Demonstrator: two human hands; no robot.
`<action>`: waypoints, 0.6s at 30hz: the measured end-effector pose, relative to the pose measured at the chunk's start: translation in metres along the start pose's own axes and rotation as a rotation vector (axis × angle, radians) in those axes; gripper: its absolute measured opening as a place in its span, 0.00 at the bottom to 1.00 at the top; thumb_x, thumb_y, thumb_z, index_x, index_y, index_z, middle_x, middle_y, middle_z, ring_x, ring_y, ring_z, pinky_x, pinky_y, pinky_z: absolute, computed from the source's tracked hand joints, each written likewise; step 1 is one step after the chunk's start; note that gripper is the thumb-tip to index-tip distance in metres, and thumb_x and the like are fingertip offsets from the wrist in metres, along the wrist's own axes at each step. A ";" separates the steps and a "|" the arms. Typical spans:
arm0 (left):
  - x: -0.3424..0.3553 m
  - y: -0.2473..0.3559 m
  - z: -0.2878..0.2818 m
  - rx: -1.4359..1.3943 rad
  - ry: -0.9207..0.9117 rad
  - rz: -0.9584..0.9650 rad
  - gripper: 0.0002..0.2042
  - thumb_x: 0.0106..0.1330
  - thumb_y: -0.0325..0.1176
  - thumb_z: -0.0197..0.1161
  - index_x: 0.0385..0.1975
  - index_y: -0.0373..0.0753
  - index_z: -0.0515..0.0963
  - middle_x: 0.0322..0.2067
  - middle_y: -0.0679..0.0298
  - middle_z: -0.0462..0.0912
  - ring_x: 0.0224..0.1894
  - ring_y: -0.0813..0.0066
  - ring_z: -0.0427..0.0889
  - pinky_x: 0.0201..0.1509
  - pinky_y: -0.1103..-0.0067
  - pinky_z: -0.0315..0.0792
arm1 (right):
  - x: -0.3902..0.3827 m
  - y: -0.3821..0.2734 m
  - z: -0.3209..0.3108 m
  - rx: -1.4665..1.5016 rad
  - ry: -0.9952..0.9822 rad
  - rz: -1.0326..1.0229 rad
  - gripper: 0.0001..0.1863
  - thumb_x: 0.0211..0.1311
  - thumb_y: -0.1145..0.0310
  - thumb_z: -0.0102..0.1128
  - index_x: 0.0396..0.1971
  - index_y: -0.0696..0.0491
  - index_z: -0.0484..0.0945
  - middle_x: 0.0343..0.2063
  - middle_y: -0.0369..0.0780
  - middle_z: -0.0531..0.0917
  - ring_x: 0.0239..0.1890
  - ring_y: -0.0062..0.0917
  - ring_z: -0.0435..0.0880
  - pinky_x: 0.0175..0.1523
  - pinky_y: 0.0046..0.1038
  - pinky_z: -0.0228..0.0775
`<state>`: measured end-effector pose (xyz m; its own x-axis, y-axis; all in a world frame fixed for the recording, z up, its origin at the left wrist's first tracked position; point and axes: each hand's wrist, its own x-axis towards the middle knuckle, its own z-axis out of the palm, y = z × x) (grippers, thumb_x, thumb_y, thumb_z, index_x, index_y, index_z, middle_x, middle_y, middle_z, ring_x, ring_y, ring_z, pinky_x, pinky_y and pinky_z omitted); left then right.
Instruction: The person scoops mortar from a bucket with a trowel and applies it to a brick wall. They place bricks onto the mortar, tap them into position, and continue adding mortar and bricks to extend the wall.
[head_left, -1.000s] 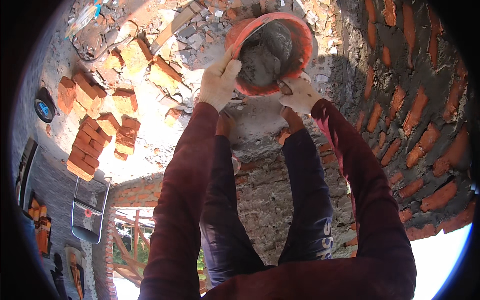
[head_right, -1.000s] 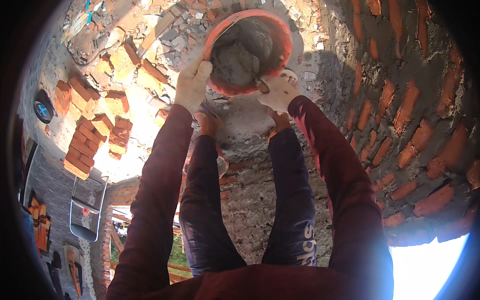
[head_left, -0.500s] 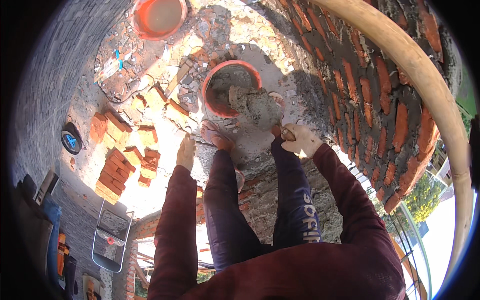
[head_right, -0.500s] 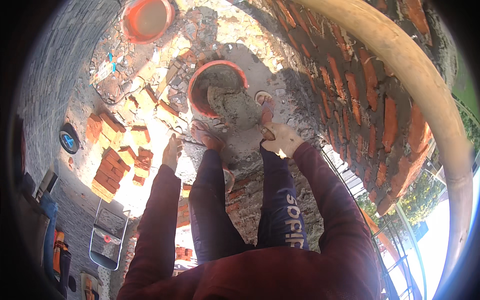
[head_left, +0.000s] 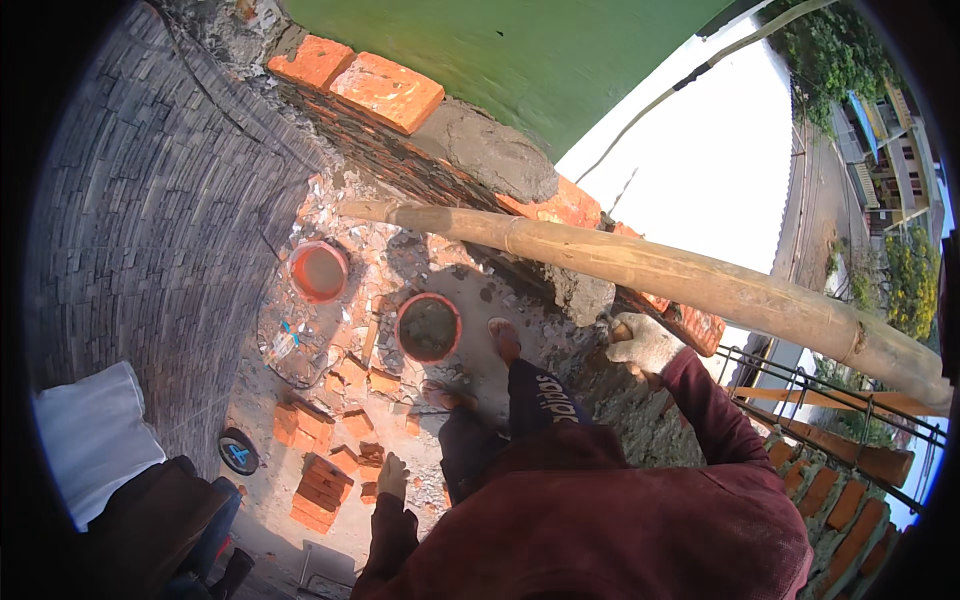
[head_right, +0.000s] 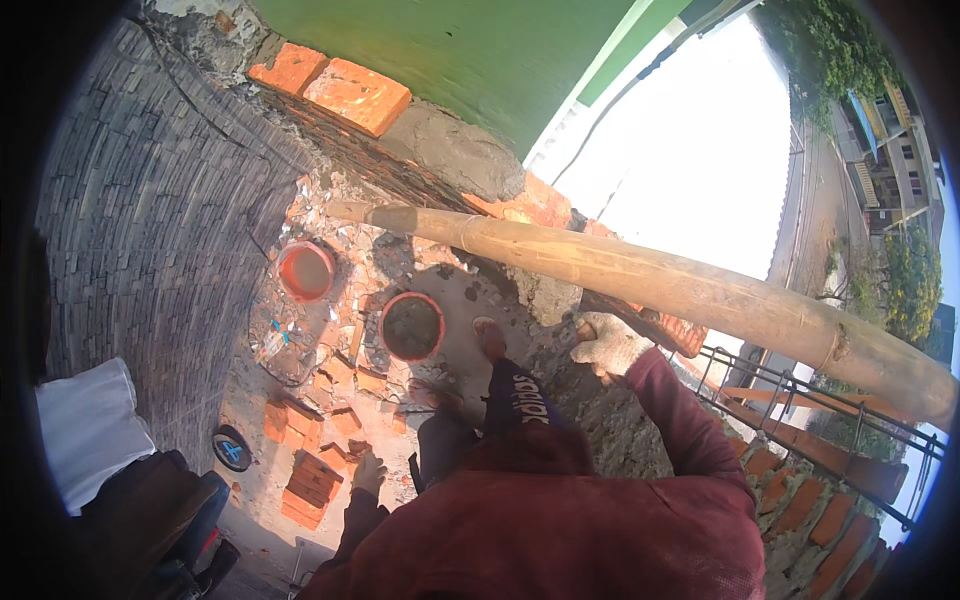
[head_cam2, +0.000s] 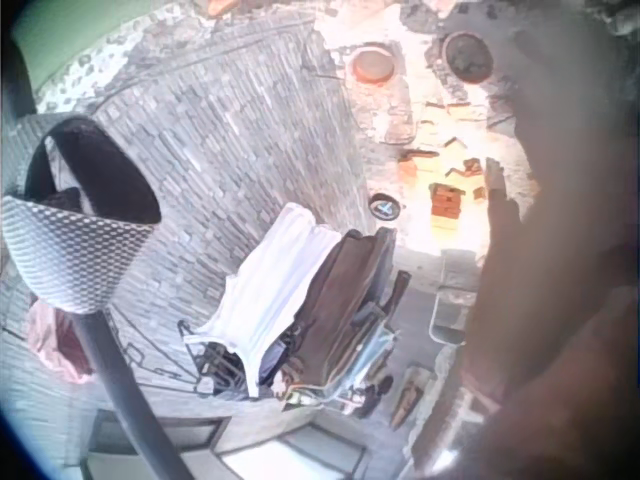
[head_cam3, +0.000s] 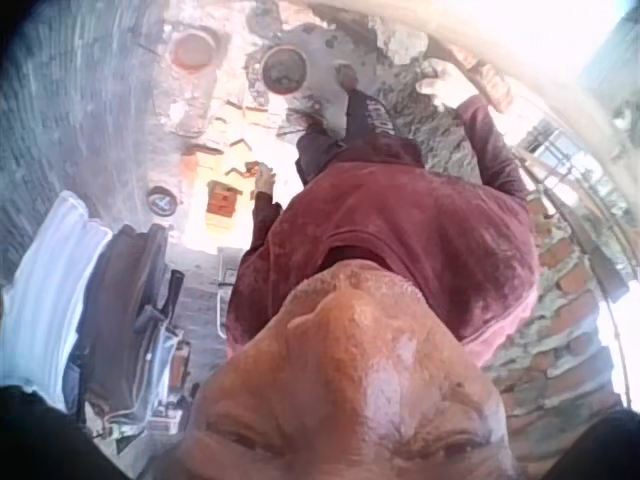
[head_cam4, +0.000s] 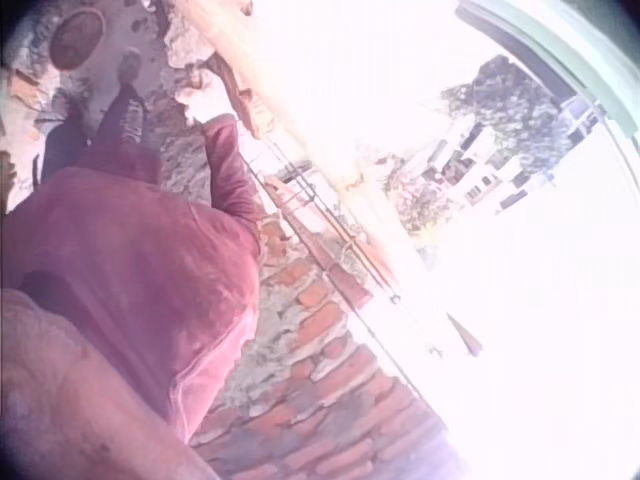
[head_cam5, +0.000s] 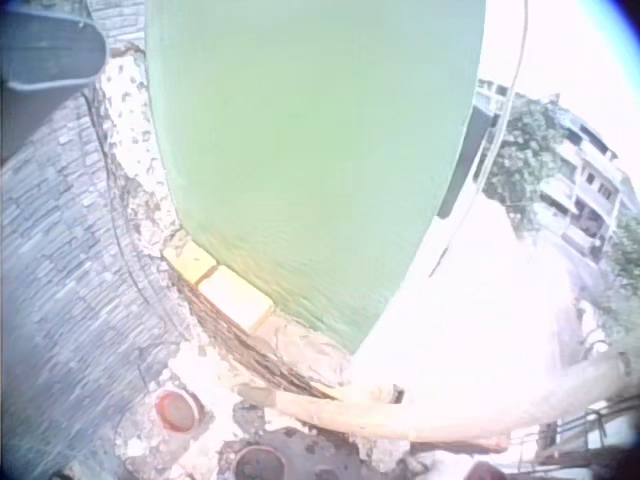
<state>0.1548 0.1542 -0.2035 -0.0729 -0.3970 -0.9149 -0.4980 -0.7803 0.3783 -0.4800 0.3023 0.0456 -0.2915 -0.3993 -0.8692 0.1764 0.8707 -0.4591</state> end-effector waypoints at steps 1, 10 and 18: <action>-0.007 0.005 0.003 -0.112 -0.064 -0.025 0.24 0.76 0.52 0.57 0.68 0.53 0.69 0.40 0.70 0.78 0.34 0.79 0.77 0.34 0.79 0.68 | -0.005 -0.013 -0.010 -0.016 0.041 -0.005 0.12 0.58 0.72 0.68 0.38 0.55 0.74 0.20 0.33 0.74 0.13 0.19 0.73 0.16 0.26 0.67; -0.074 0.073 0.073 -0.070 -0.039 0.038 0.32 0.76 0.45 0.59 0.75 0.37 0.60 0.42 0.69 0.76 0.36 0.82 0.75 0.35 0.85 0.66 | 0.139 0.045 -0.041 1.041 0.021 -0.468 0.23 0.73 0.63 0.59 0.63 0.57 0.71 0.39 0.39 0.84 0.39 0.26 0.86 0.43 0.31 0.82; -0.097 0.087 0.070 -0.069 0.013 0.029 0.31 0.77 0.48 0.59 0.75 0.43 0.62 0.45 0.68 0.78 0.38 0.81 0.77 0.35 0.84 0.67 | 0.090 0.028 -0.021 1.079 0.231 -0.471 0.16 0.75 0.62 0.58 0.56 0.54 0.79 0.48 0.38 0.85 0.48 0.28 0.85 0.52 0.31 0.78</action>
<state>0.0579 0.1587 -0.0913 -0.0753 -0.4256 -0.9018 -0.4350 -0.7997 0.4138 -0.5210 0.2965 -0.0419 -0.6813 -0.4572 -0.5716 0.6719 -0.0809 -0.7362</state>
